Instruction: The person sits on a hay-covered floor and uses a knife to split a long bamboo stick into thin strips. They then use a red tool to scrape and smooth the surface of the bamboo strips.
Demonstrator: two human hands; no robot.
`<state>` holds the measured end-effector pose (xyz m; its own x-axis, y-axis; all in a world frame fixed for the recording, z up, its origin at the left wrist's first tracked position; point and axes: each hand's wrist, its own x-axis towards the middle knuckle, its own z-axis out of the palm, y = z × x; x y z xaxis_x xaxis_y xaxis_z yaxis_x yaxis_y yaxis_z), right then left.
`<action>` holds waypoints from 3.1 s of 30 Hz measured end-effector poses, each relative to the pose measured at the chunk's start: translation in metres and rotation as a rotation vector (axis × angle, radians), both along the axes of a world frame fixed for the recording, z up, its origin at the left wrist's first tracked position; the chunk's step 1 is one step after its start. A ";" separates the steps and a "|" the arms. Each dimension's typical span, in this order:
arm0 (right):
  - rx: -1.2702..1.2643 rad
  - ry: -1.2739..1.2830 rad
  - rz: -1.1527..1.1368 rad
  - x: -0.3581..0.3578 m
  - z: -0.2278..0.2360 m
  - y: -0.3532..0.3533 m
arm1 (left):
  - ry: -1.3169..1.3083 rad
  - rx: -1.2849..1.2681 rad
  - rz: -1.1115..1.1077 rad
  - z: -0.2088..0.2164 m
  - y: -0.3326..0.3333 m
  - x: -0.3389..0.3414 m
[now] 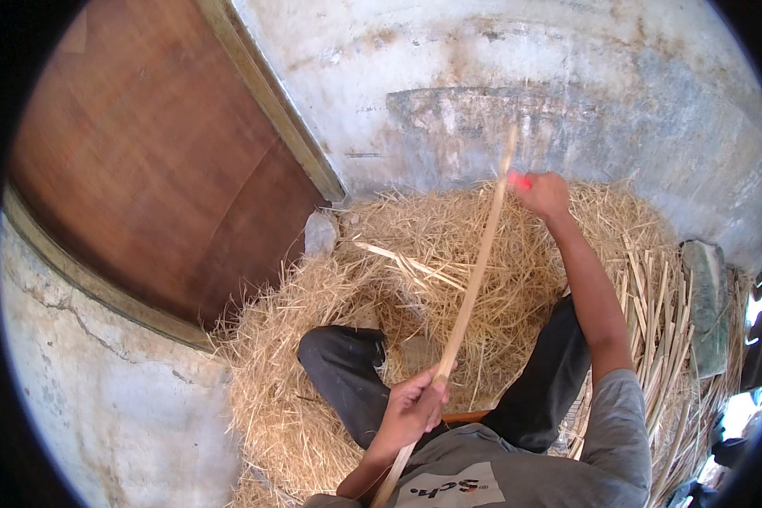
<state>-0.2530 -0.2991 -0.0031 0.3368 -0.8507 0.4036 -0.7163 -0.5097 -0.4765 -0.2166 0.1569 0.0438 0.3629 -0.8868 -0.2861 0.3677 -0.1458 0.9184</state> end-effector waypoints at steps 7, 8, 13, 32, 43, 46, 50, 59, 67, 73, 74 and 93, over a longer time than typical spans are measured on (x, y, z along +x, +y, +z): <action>0.012 -0.135 -0.142 -0.033 -0.001 -0.025 | 0.047 0.018 -0.063 -0.004 0.000 -0.014; 0.104 -0.103 -0.104 -0.036 -0.003 -0.016 | 0.059 -0.015 -0.043 -0.004 -0.010 -0.011; 0.122 -0.055 0.279 -0.022 0.013 0.075 | 0.080 -0.202 0.004 0.001 -0.036 0.023; -0.301 0.070 0.757 0.012 0.008 0.172 | 0.269 -0.333 0.146 -0.005 -0.055 0.052; 0.020 0.051 0.694 0.005 0.015 0.180 | 0.186 -0.332 0.158 -0.010 -0.055 0.063; -0.071 0.068 0.769 0.003 0.021 0.181 | 0.110 -0.238 0.165 -0.006 -0.057 0.059; -0.211 0.017 0.725 0.007 0.013 0.175 | 0.131 -0.219 0.127 -0.003 -0.061 0.046; -0.350 -0.034 0.546 0.019 0.006 0.134 | 0.163 -0.179 0.131 -0.006 -0.057 0.036; -0.348 -0.022 0.691 0.018 -0.006 0.158 | 0.148 -0.189 0.138 -0.007 -0.052 0.039; -0.400 0.027 0.670 0.023 -0.005 0.129 | 0.199 -0.160 0.125 -0.011 -0.049 0.033; -0.290 0.065 0.582 0.024 -0.002 0.123 | 0.199 -0.163 0.116 -0.011 -0.048 0.031; 0.267 -0.038 -0.132 -0.038 -0.004 -0.048 | 0.146 0.026 -0.101 -0.008 -0.015 -0.010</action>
